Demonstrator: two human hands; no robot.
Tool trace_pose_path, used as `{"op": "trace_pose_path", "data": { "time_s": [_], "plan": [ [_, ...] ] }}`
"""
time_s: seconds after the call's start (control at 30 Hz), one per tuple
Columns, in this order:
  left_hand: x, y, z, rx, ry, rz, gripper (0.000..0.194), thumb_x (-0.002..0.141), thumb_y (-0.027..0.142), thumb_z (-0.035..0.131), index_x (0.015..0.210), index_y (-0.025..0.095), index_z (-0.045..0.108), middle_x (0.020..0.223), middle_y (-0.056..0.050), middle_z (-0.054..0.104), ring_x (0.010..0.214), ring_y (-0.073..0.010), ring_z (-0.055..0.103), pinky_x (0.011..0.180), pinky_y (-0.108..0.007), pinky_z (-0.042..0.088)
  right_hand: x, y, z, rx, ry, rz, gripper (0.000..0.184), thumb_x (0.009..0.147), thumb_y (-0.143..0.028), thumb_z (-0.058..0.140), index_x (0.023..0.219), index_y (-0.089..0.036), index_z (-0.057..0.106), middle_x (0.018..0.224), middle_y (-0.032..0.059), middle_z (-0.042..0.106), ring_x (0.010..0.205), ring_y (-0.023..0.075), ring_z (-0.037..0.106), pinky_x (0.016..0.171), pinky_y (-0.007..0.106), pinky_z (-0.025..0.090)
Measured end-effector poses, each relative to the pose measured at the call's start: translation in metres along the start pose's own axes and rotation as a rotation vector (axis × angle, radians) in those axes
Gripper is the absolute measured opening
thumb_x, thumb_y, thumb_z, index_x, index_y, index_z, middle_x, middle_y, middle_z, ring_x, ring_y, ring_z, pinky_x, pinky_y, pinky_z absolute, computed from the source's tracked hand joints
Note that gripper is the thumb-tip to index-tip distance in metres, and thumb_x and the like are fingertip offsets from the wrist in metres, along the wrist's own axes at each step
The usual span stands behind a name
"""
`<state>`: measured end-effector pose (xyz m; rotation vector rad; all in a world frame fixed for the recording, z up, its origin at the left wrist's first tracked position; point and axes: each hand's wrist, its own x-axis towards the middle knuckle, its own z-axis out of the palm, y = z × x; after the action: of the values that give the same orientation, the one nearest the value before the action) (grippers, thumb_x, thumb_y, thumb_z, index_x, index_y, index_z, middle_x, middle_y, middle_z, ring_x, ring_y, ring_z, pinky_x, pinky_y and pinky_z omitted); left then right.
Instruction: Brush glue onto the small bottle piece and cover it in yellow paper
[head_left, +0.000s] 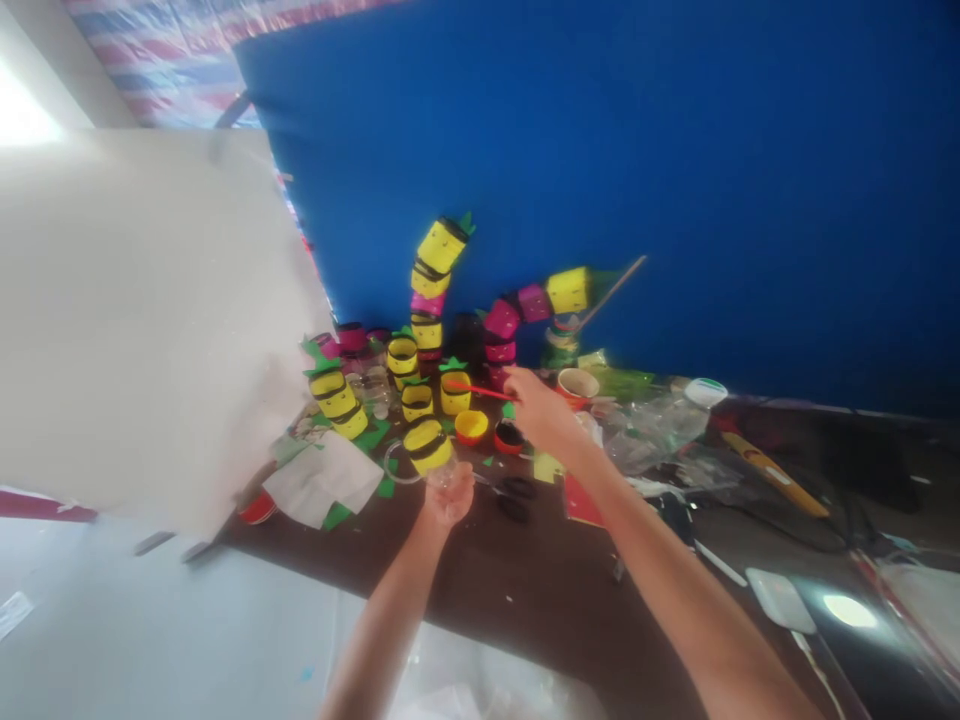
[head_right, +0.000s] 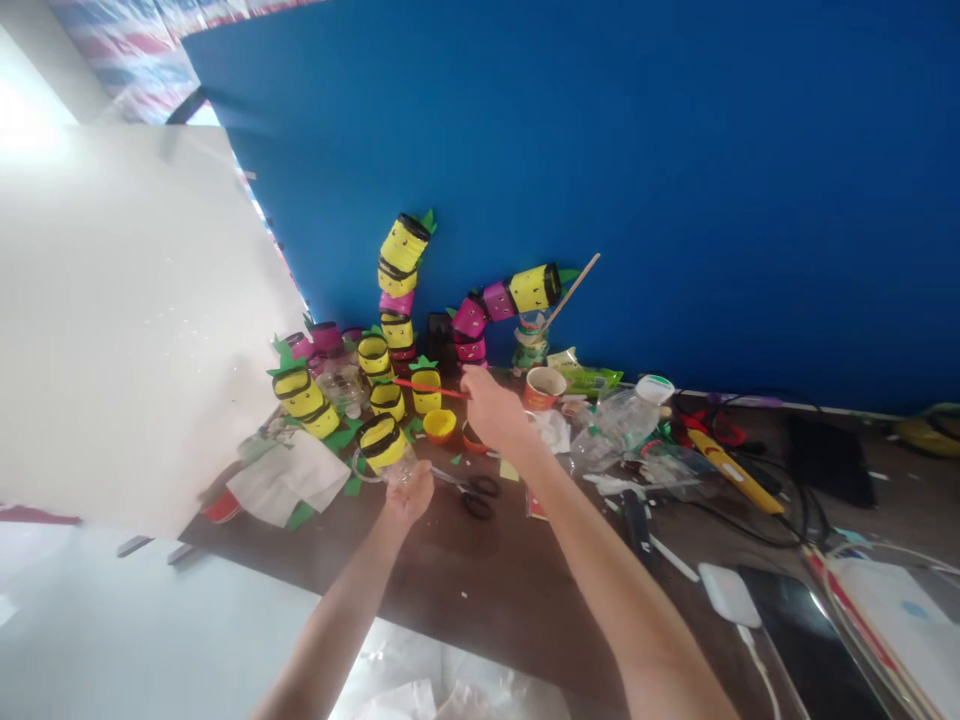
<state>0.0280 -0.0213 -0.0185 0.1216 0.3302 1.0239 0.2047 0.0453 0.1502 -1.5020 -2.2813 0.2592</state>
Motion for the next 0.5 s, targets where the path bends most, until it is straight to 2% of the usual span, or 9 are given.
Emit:
{"op": "trace_pose_path", "data": {
  "time_s": [0.13, 0.23, 0.3, 0.4, 0.5],
  "plan": [
    [0.004, 0.002, -0.006, 0.043, -0.040, -0.004, 0.052, 0.090, 0.057, 0.036, 0.053, 0.021, 0.038, 0.030, 0.012, 0.015, 0.021, -0.0030, 0.007, 0.024, -0.015, 0.013, 0.064, -0.015, 0.012, -0.065, -0.159, 0.048, 0.039, 0.080, -0.006, 0.045, 0.116, -0.015, 0.056, 0.148, 0.0172, 0.039, 0.096, 0.0312, 0.067, 0.083, 0.045, 0.049],
    [0.007, 0.003, -0.009, 0.075, -0.066, -0.007, 0.055, 0.083, 0.060, 0.048, 0.049, 0.021, 0.033, 0.028, 0.012, 0.016, 0.021, -0.0005, 0.001, 0.023, -0.015, 0.008, 0.096, -0.018, 0.025, -0.075, -0.202, 0.103, 0.045, 0.084, -0.008, 0.047, 0.129, -0.011, 0.048, 0.144, 0.0221, 0.041, 0.101, 0.0327, 0.064, 0.085, 0.047, 0.048],
    [0.009, 0.003, -0.010, 0.096, -0.081, -0.020, 0.056, 0.080, 0.060, 0.054, 0.047, 0.021, 0.030, 0.027, 0.013, 0.014, 0.021, 0.0002, -0.001, 0.023, -0.015, 0.007, 0.110, -0.019, 0.032, -0.072, -0.212, 0.145, 0.039, 0.089, -0.018, 0.051, 0.128, -0.013, 0.049, 0.135, 0.0188, 0.050, 0.103, 0.0284, 0.062, 0.086, 0.046, 0.050],
    [0.010, 0.003, -0.010, 0.119, -0.095, -0.040, 0.055, 0.082, 0.057, 0.052, 0.047, 0.022, 0.030, 0.026, 0.012, 0.016, 0.020, -0.0010, 0.002, 0.023, -0.016, 0.008, 0.124, -0.017, 0.041, -0.061, -0.224, 0.196, 0.036, 0.090, -0.034, 0.057, 0.121, -0.016, 0.054, 0.122, 0.0098, 0.057, 0.103, 0.0213, 0.060, 0.086, 0.042, 0.052],
    [0.010, 0.002, -0.009, 0.129, -0.103, -0.053, 0.053, 0.084, 0.056, 0.049, 0.047, 0.021, 0.033, 0.026, 0.009, 0.023, 0.020, -0.0022, 0.009, 0.023, -0.016, 0.010, 0.132, -0.013, 0.049, -0.042, -0.230, 0.212, 0.036, 0.090, -0.034, 0.057, 0.120, -0.016, 0.054, 0.120, 0.0094, 0.058, 0.102, 0.0208, 0.061, 0.085, 0.042, 0.052]
  ]
}}
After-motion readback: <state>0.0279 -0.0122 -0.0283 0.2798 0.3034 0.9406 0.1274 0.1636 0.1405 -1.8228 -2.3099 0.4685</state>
